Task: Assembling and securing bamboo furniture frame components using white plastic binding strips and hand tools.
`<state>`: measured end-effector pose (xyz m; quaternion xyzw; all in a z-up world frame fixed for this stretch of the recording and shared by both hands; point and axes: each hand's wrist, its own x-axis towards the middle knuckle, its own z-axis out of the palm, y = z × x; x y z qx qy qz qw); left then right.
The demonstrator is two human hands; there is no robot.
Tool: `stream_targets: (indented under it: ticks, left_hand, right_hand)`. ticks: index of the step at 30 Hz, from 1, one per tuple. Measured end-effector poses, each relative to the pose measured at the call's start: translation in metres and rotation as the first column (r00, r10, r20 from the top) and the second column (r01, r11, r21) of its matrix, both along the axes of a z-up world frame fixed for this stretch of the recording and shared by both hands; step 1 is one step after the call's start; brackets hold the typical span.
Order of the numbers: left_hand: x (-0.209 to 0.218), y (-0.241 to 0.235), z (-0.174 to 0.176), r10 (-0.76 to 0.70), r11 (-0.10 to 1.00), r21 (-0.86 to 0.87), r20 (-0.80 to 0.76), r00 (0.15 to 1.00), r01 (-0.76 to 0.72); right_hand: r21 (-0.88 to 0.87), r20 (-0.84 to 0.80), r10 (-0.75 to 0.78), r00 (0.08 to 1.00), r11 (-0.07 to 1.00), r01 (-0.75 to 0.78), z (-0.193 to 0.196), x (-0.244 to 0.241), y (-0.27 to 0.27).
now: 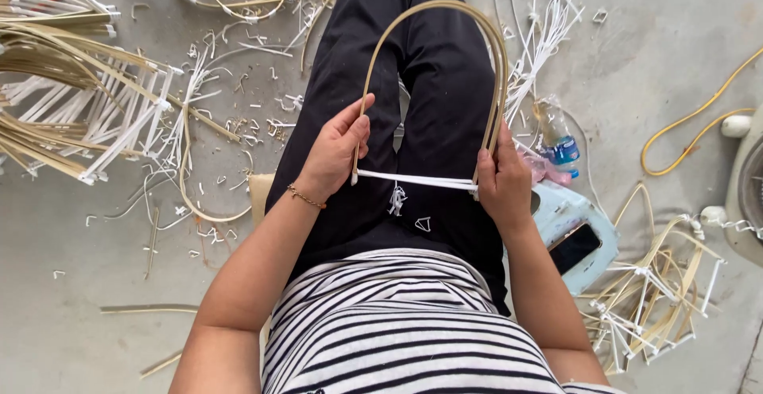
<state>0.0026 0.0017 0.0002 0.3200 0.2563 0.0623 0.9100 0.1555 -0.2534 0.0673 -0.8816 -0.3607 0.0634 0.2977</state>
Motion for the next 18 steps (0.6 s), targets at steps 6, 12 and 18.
stream_targets:
  ticks: [6,12,18]
  left_hand:
    - [0.0,0.003,0.002,-0.013,1.0,-0.002,-0.012,1.0,0.013]
    - [0.003,0.006,-0.002,-0.019,0.998,-0.069,-0.027,0.999,0.017]
    - [0.003,0.006,-0.014,0.02,0.996,-0.089,-0.026,0.999,-0.022]
  right_hand:
    - [0.016,-0.054,0.03,0.998,0.999,-0.029,-0.006,0.002,-0.002]
    - [0.277,-0.314,-0.04,0.949,0.952,0.131,0.013,0.016,-0.024]
    - [0.694,-0.648,0.256,0.717,0.585,0.419,0.148,-0.009,-0.014]
